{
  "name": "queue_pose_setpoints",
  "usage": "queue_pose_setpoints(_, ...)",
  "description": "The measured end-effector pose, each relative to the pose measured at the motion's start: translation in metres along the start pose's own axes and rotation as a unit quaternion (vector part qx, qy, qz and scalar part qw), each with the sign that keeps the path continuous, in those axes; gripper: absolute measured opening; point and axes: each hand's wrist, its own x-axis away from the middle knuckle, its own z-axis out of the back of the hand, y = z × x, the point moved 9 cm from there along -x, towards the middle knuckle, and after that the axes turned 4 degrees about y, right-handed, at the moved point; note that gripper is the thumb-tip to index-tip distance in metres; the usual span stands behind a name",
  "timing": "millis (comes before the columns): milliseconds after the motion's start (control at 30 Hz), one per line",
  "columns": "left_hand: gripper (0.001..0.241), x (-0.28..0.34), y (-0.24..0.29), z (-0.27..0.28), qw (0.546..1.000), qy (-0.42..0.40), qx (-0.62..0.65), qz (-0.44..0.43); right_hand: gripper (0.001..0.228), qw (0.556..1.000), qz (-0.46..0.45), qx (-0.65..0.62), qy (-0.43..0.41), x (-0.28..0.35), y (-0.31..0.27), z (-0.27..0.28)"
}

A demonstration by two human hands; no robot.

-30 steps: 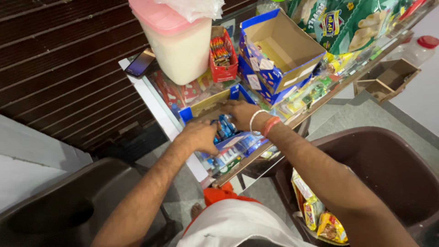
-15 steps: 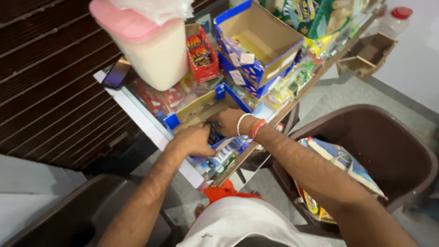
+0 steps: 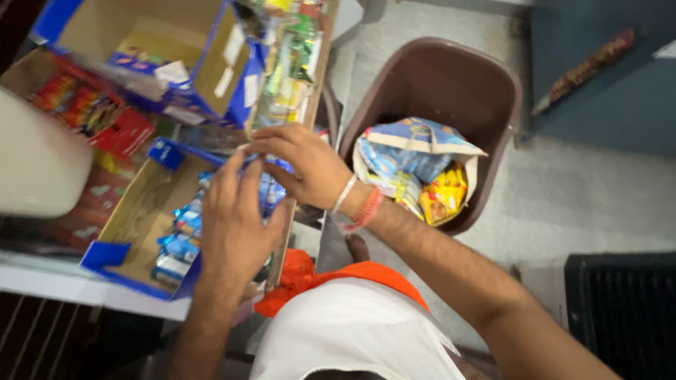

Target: The person organizes snack items on a glass display counter. They move boxes of biscuits and candies, transfer items between containers, and use a pair of scissors to open a plastic package. The person also places items into a tote bag and a red bucket.

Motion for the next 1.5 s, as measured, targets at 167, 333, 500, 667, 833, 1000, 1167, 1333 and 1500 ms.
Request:
queue_pose_setpoints(167, 0.065, -0.025, 0.047, -0.081, 0.987, -0.078, 0.129, -0.063, 0.034, 0.985, -0.15, 0.06, 0.061, 0.075, 0.057, 0.061)
queue_pose_setpoints(333, 0.061, -0.027, 0.083, -0.201, 0.949, -0.164, 0.25, -0.102, 0.036, 0.949, -0.275, 0.117, 0.099, 0.175, 0.13, 0.099)
queue_pose_setpoints(500, 0.06, -0.014, 0.081, -0.356, 0.923, -0.32, 0.206, -0.061, 0.038, 0.843, -0.512, 0.002, 0.164, 0.323, 0.238, 0.107)
queue_pose_setpoints(667, 0.06, 0.002, 0.042, -0.499, 0.892, -0.439, 0.101, -0.029, 0.038, 0.777, -0.583, -0.022, 0.237, 0.452, 0.352, 0.097)
queue_pose_setpoints(833, 0.059, 0.012, 0.009, -0.612, 0.853, -0.521, 0.013, -0.024, 0.036, 0.719, -0.645, 0.087, 0.243, 0.541, 0.447, 0.085)
queue_pose_setpoints(1000, 0.052, 0.009, 0.007, -0.688, 0.823, -0.564, 0.014, -0.063, 0.04, 0.69, -0.679, 0.085, 0.236, 0.574, 0.513, 0.072)
queue_pose_setpoints(1167, 0.074, -0.047, 0.017, -0.717, 0.857, -0.511, 0.052, -0.052, 0.056, 0.674, -0.703, 0.13, 0.186, 0.586, 0.555, 0.082)
queue_pose_setpoints(1333, 0.051, -0.114, 0.024, -0.705, 0.908, -0.411, 0.061, -0.059, 0.06, 0.66, -0.733, 0.102, 0.132, 0.607, 0.608, 0.053)
queue_pose_setpoints(1500, 0.048, -0.122, 0.019, -0.701, 0.889, -0.454, 0.064, -0.016, 0.064, 0.698, -0.677, 0.232, 0.029, 0.59, 0.655, 0.015)
